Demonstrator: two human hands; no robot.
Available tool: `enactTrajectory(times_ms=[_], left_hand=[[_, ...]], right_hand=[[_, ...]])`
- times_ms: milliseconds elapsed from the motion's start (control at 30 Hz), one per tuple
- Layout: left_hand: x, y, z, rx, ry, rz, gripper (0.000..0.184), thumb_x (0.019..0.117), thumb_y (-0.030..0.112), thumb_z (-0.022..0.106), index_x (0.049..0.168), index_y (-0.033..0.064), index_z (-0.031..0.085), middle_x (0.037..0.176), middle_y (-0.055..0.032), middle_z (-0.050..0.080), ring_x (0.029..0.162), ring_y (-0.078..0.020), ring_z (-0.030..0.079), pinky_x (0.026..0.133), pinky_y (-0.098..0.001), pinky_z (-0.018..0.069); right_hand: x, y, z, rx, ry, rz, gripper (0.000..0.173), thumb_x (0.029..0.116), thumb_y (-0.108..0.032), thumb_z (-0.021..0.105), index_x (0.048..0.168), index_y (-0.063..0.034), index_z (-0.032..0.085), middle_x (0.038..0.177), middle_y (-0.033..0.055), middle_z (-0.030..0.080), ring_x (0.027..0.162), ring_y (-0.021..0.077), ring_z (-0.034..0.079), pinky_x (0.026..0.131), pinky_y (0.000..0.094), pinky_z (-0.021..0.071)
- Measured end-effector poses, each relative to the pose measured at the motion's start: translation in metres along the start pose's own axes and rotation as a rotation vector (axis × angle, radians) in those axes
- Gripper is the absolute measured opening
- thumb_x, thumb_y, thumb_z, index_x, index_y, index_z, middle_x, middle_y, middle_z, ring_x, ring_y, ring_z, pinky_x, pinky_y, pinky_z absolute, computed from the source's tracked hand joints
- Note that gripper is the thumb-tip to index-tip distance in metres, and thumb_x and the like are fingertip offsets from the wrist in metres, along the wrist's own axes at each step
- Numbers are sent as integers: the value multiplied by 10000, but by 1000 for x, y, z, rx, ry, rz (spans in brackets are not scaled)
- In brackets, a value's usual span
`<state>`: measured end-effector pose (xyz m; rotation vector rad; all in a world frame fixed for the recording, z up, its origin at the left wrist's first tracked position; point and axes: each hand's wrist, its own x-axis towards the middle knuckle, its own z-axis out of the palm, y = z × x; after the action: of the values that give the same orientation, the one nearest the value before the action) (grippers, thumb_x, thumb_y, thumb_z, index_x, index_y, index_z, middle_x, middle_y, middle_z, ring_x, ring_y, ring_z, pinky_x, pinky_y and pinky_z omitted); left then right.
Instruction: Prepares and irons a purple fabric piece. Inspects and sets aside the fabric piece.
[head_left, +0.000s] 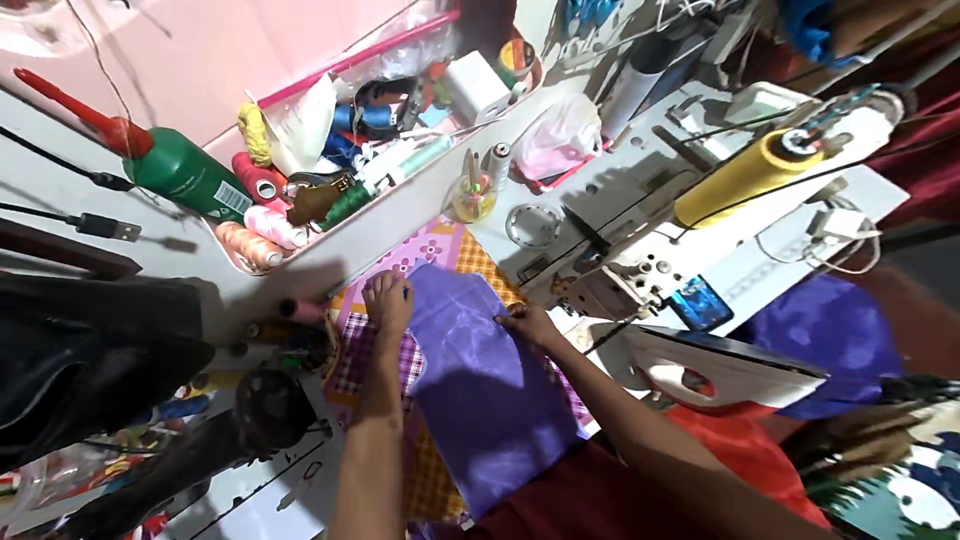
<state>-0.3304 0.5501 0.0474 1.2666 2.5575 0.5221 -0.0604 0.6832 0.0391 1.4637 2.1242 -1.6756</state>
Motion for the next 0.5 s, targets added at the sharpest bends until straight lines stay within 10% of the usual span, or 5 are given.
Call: enactTrajectory(times_ms=[167, 367, 500], left_hand=[[-4, 0, 0, -26, -95, -77, 490, 993, 306, 657, 1442, 124, 582, 1461, -192, 543, 1382, -418, 459, 1119, -651, 337], [9, 10, -6, 20, -59, 29, 198, 956, 156, 690, 1115, 55, 750, 1376, -208, 591, 1351, -426, 475, 1115, -631, 345], [-11, 20, 3, 80, 9, 69, 217, 1000, 140, 612, 1120, 7, 734, 1287, -187, 673, 1284, -379, 576, 1100, -591, 390]], right_hand=[[2, 2, 0, -8, -3, -20, 365, 949, -305, 750, 1084, 32, 703, 1021, 185, 703, 952, 272, 659, 915, 500, 513], [2, 2, -3, -2, -15, -42, 342, 949, -292, 754, 1030, 35, 694, 948, 151, 680, 864, 224, 624, 850, 461, 506], [0, 2, -4, 14, -20, -28, 330, 946, -285, 757, 1019, 30, 691, 917, 130, 671, 826, 195, 609, 818, 433, 506]])
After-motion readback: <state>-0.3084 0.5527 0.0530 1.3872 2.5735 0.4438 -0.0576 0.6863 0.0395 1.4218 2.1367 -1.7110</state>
